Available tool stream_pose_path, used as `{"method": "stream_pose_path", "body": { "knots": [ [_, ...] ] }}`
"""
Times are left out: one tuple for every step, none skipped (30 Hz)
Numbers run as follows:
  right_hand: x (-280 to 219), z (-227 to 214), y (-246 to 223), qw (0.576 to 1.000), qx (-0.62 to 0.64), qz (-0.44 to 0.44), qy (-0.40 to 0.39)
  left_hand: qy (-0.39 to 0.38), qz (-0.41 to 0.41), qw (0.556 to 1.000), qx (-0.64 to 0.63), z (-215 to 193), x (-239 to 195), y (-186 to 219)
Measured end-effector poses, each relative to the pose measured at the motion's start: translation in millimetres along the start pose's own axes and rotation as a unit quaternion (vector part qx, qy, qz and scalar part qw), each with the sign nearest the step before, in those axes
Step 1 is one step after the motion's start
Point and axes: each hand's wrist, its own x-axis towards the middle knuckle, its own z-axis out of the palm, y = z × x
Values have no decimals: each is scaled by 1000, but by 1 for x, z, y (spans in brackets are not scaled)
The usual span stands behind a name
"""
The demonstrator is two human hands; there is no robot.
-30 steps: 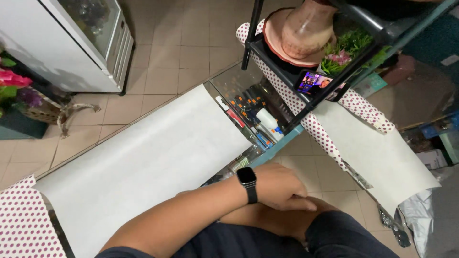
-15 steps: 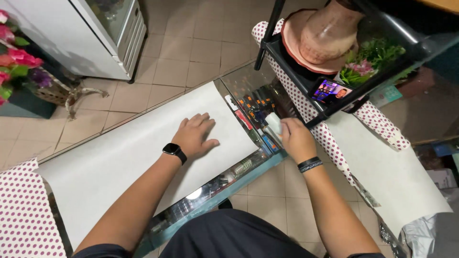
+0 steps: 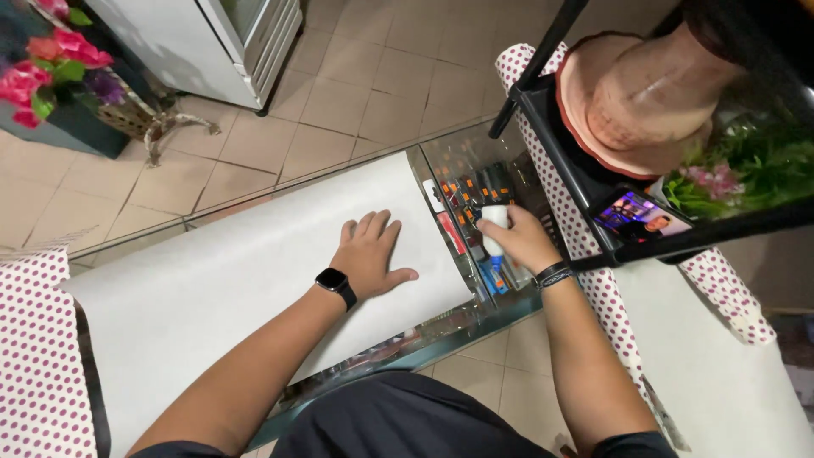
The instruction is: Applying glue to a sheet of paper and attaching a decorative patterned paper on top
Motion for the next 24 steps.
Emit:
{"method": "stream_pose_path", "body": {
  "knots": [
    [15, 4, 4, 994, 108, -22, 12, 25, 12, 1000, -10, 0, 11, -3],
    [26, 9, -4, 994, 102, -26, 6, 28, 6, 999, -16, -5, 24, -5],
    [34, 16, -11, 975, 214, -43, -28, 41, 3, 999, -15, -8, 33, -6],
    [42, 23, -17, 943, 323, -56, -62, 54, 1, 998, -14, -11, 43, -8],
    [56, 32, -21, 944, 318, -55, -72, 53, -8, 998, -22, -16, 50, -8],
    [69, 42, -25, 917, 388, -68, -61, 48, 0, 999, -11, -21, 58, -9],
    [82, 53, -29, 884, 457, -79, -50, 42, 7, 999, -1, -27, 66, -10],
    [96, 62, -30, 886, 453, -76, -60, 40, -2, 999, -8, -28, 70, -10],
    [110, 72, -30, 871, 477, -98, -54, 24, -12, 1000, 9, -29, 74, -10],
    [124, 82, -30, 856, 501, -120, -48, 8, -23, 999, 26, -30, 79, -10],
    [133, 88, -33, 858, 498, -114, -56, 4, -28, 999, 18, -29, 80, -10],
    [143, 93, -37, 868, 478, -127, -44, 1, -37, 999, 5, -28, 82, -10],
    [153, 100, -42, 876, 460, -142, -30, -1, -45, 999, -6, -28, 84, -11],
    [161, 104, -47, 878, 458, -136, -38, -5, -50, 999, -13, -28, 86, -12],
    [167, 106, -51, 884, 442, -152, -29, -3, -56, 998, -1, -29, 88, -11],
    [173, 109, -55, 889, 426, -168, -20, -1, -61, 998, 10, -29, 90, -9],
    [176, 110, -58, 891, 423, -162, -26, -6, -65, 998, 3, -28, 92, -10],
    [179, 111, -62, 902, 390, -185, -28, -8, -66, 998, 7, -27, 94, -10],
    [184, 111, -68, 909, 357, -213, -28, -6, -66, 998, 14, -28, 97, -12],
    [191, 113, -66, 910, 354, -211, -33, -8, -70, 998, 8, -28, 97, -12],
    [197, 116, -64, 910, 346, -230, -16, -9, -68, 998, 12, -29, 96, -11],
    [203, 118, -62, 908, 337, -250, 1, -11, -67, 998, 15, -29, 95, -11],
    [209, 121, -58, 909, 334, -247, -2, -12, -67, 998, 10, -28, 96, -12],
    [214, 124, -55, 904, 342, -255, 3, -15, -66, 998, 10, -27, 96, -12]
  ]
}}
